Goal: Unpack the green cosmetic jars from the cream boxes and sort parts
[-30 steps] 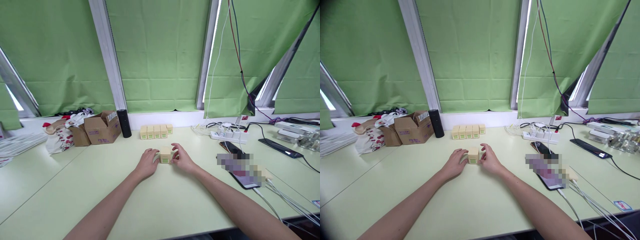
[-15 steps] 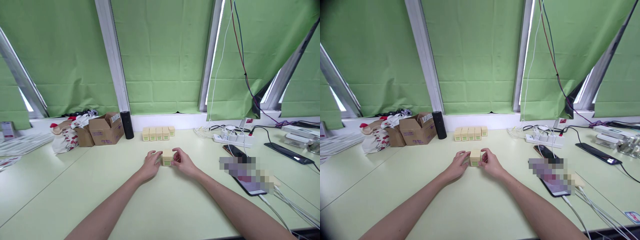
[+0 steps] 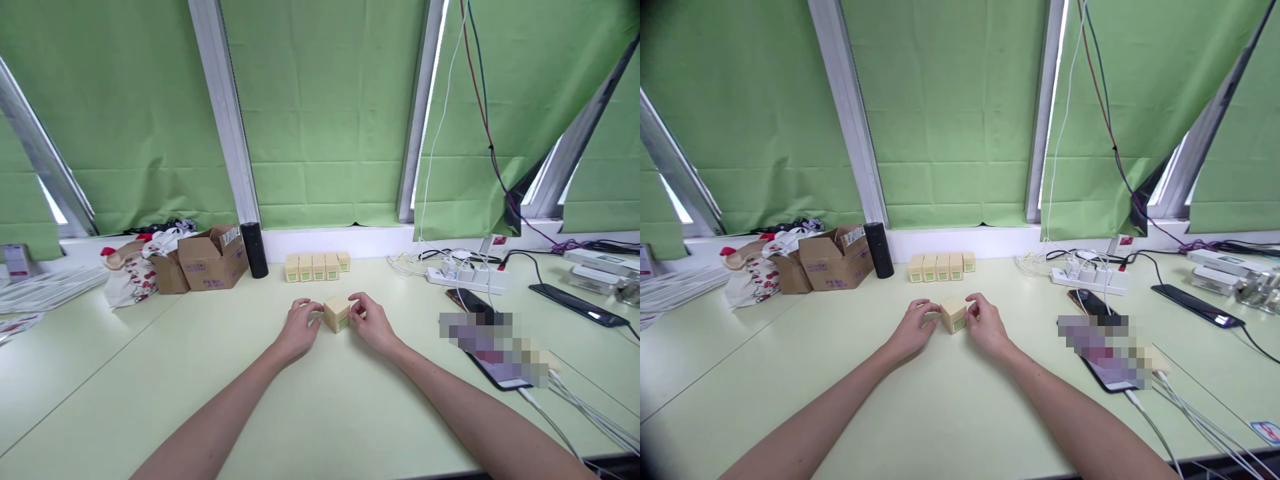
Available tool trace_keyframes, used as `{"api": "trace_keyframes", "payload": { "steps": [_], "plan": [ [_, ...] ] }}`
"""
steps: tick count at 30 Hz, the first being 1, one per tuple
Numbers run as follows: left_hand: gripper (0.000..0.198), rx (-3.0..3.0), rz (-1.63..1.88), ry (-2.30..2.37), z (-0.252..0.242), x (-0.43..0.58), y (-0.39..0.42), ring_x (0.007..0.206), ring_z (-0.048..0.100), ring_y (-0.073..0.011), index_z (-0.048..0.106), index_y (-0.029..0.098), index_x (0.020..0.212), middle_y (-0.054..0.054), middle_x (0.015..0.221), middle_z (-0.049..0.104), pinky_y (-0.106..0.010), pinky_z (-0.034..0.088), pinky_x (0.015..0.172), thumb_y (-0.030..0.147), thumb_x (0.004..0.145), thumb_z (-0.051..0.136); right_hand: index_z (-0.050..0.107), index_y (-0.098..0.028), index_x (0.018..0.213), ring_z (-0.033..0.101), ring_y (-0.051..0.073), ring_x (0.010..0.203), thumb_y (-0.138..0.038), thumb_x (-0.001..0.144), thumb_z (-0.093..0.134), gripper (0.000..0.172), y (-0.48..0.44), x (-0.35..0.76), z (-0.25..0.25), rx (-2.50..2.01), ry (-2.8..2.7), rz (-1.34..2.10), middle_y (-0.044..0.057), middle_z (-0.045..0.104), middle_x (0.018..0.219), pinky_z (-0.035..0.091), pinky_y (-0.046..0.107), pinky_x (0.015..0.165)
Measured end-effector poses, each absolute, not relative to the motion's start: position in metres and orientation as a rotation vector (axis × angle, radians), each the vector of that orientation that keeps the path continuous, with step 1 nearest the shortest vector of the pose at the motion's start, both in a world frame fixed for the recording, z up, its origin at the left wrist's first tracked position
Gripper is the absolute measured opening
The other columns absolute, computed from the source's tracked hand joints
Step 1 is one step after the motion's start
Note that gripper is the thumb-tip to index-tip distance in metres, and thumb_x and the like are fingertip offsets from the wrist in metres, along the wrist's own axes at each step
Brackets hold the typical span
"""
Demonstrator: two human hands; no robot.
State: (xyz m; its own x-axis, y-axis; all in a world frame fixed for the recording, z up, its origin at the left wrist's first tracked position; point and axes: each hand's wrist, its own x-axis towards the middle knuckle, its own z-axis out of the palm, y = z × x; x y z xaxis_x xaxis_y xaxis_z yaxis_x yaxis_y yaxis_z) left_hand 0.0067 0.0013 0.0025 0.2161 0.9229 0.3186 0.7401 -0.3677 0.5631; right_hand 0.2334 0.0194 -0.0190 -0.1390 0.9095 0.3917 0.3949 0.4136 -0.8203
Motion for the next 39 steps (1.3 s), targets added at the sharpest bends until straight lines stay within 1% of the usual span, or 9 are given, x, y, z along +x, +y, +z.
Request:
{"api": "trace_keyframes", "payload": {
  "steps": [8, 12, 15, 19, 22, 24, 30, 35, 39],
  "plan": [
    [0.016, 2.148, 0.963, 1.588, 0.005, 0.010, -0.001, 0.140, 0.044, -0.0303, 0.071, 0.022, 0.091, -0.010, 0.118, 0.066, -0.048, 0.041, 0.116, 0.026, 0.093, 0.055, 0.056, -0.025, 0.117, 0.066, 0.019, 0.085, -0.020, 0.085, 0.050, 0.033, 0.019, 0.234, -0.020, -1.108, -1.705, 0.726, 0.002, 0.073, 0.092, 0.050, 0.032, 0.075],
    [0.010, 2.141, 0.982, 1.609, 0.007, 0.010, -0.002, 0.137, 0.046, -0.0311, 0.067, 0.023, 0.090, -0.009, 0.116, 0.066, -0.050, 0.042, 0.113, 0.028, 0.091, 0.059, 0.056, -0.025, 0.118, 0.065, 0.019, 0.086, -0.020, 0.085, 0.049, 0.034, 0.018, 0.234, -0.019, -1.107, -1.688, 0.750, 0.004, 0.075, 0.098, 0.050, 0.033, 0.078],
    [0.013, 2.147, 0.991, 1.592, 0.004, 0.009, -0.002, 0.136, 0.047, -0.0308, 0.064, 0.024, 0.101, -0.009, 0.113, 0.068, -0.052, 0.041, 0.113, 0.029, 0.091, 0.060, 0.056, -0.025, 0.118, 0.066, 0.019, 0.087, -0.019, 0.085, 0.048, 0.035, 0.019, 0.234, -0.020, -1.106, -1.662, 0.771, 0.004, 0.075, 0.098, 0.050, 0.035, 0.081],
    [0.043, 2.120, 0.992, 1.560, -0.005, 0.009, 0.000, 0.139, 0.046, -0.0293, 0.054, 0.023, 0.130, -0.012, 0.126, 0.064, -0.052, 0.038, 0.116, 0.029, 0.088, 0.063, 0.056, -0.024, 0.118, 0.066, 0.019, 0.086, -0.019, 0.083, 0.047, 0.037, 0.022, 0.233, -0.025, -1.063, -1.644, 0.798, 0.004, 0.075, 0.099, 0.051, 0.037, 0.084],
    [0.058, 2.099, 0.992, 1.538, -0.010, 0.010, 0.002, 0.137, 0.051, -0.0284, 0.046, 0.022, 0.141, -0.015, 0.136, 0.058, -0.050, 0.038, 0.117, 0.029, 0.086, 0.065, 0.055, -0.025, 0.121, 0.066, 0.017, 0.085, -0.019, 0.082, 0.046, 0.040, 0.024, 0.232, -0.028, -1.008, -1.652, 0.858, 0.005, 0.074, 0.103, 0.051, 0.036, 0.084],
    [0.059, 2.096, 0.995, 1.552, -0.009, 0.013, 0.001, 0.136, 0.051, -0.0292, 0.047, 0.020, 0.140, -0.016, 0.136, 0.057, -0.050, 0.038, 0.116, 0.029, 0.084, 0.067, 0.055, -0.025, 0.121, 0.066, 0.017, 0.085, -0.020, 0.082, 0.048, 0.041, 0.025, 0.232, -0.029, -0.999, -1.652, 0.874, 0.005, 0.074, 0.104, 0.051, 0.035, 0.082],
    [0.044, 2.062, 1.001, 1.632, -0.002, 0.026, -0.004, 0.137, 0.044, -0.0337, 0.056, 0.022, 0.119, -0.012, 0.126, 0.065, -0.053, 0.040, 0.112, 0.038, 0.081, 0.072, 0.057, -0.024, 0.120, 0.063, 0.018, 0.087, -0.018, 0.081, 0.047, 0.041, 0.023, 0.232, -0.028, -1.036, -1.683, 0.789, 0.006, 0.072, 0.108, 0.050, 0.034, 0.079],
    [0.039, 2.018, 1.042, 1.611, -0.004, 0.032, -0.006, 0.129, 0.050, -0.0305, 0.056, 0.022, 0.115, -0.010, 0.123, 0.064, -0.046, 0.045, 0.106, 0.035, 0.082, 0.071, 0.056, -0.023, 0.120, 0.062, 0.018, 0.088, -0.016, 0.082, 0.046, 0.041, 0.021, 0.233, -0.027, -1.067, -1.679, 0.748, 0.007, 0.070, 0.112, 0.050, 0.034, 0.077],
    [0.040, 2.033, 1.094, 1.646, -0.001, 0.030, -0.007, 0.121, 0.055, -0.0293, 0.057, 0.022, 0.113, -0.009, 0.118, 0.063, -0.043, 0.049, 0.098, 0.034, 0.079, 0.075, 0.056, -0.024, 0.121, 0.062, 0.018, 0.087, -0.016, 0.081, 0.047, 0.041, 0.018, 0.233, -0.023, -1.074, -1.671, 0.710, 0.007, 0.068, 0.115, 0.050, 0.034, 0.075]
  ]
}}
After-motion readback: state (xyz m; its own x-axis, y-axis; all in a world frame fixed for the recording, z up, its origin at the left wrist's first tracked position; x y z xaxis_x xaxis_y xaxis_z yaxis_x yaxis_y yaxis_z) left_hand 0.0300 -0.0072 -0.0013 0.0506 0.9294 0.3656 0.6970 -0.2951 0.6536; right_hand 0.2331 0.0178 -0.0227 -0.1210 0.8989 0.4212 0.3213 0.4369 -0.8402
